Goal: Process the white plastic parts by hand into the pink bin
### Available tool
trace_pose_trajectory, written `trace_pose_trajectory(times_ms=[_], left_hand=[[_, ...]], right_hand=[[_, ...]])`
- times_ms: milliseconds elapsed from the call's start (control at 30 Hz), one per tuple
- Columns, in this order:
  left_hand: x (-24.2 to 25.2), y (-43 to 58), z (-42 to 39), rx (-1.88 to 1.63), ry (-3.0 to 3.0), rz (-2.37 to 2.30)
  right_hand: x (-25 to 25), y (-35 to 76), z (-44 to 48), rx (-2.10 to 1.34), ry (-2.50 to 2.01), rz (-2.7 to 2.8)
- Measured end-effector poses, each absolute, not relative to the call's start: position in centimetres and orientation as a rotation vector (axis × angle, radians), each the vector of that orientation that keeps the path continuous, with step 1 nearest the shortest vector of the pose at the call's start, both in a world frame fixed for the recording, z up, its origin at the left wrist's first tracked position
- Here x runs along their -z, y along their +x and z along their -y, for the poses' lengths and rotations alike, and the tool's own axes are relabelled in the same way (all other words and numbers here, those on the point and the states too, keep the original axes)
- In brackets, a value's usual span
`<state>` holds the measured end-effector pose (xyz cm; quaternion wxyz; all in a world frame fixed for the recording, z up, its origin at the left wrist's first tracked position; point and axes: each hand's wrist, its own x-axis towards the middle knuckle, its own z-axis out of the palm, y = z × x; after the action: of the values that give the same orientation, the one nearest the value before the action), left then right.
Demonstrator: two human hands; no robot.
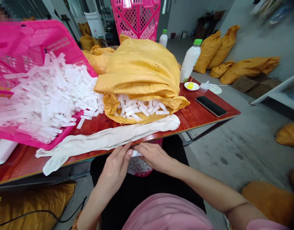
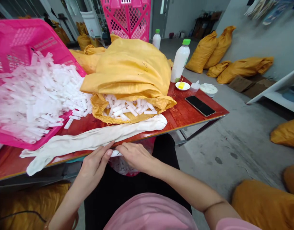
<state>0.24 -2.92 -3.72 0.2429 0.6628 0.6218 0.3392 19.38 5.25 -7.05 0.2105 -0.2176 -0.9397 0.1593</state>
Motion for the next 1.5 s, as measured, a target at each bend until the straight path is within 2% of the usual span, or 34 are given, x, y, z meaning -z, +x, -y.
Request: trace_pose_trajectory(times_ms=[100, 167, 300, 467, 633, 867, 1000, 1067, 1267, 1500], left_hand=[[4.0, 0.0, 3.1, -0.946, 1.774, -1.750], [3.7, -1.1, 2.9, -0.975, 1.711, -1.756], [2.6, -2.0, 1.0, -1.394, 1.525, -1.688], [3.2, 1.7, -1.0, -1.190, 1.539, -1.442], [3.7, 0.7, 0.4, -1.485, 1.349, -1.604], [3.7, -1.0, 3.1, -1.120, 1.720, -1.568], [3.6, -0.8, 3.1, -1.134, 1.832, -1.391], [3.7, -0.7, 3.1, -1.135, 1.873, -1.344], [4.7, -0.1, 3.4, -1.000, 1.802, -1.428], [4.3, -0.2, 3.7, -0.793, 1.877, -1.351]], right_hand=[[7.6, 19.1, -5.0, -0.694, -0.620, 2.570], [7.9, 19.1, -4.9, -0.711, -0.642, 2.596], [8.2, 18.4, -4.6, -0.747, -0.592, 2.629], [8.5, 17.2, -3.7, -0.866, -0.587, 2.607], [7.3, 17.9, -4.3, -1.368, -0.663, 2.277], [6.2, 18.4, -4.8, -1.771, -0.627, 1.981], [6.2, 19.0, -4.3, -2.396, -0.515, 1.618], [6.4, 19.3, -4.1, -2.550, -0.475, 1.508], [7.0, 19.5, -4.1, -1.689, -0.672, 2.055], [4.4, 20.4, -5.9, -1.350, -0.488, 2.550]])
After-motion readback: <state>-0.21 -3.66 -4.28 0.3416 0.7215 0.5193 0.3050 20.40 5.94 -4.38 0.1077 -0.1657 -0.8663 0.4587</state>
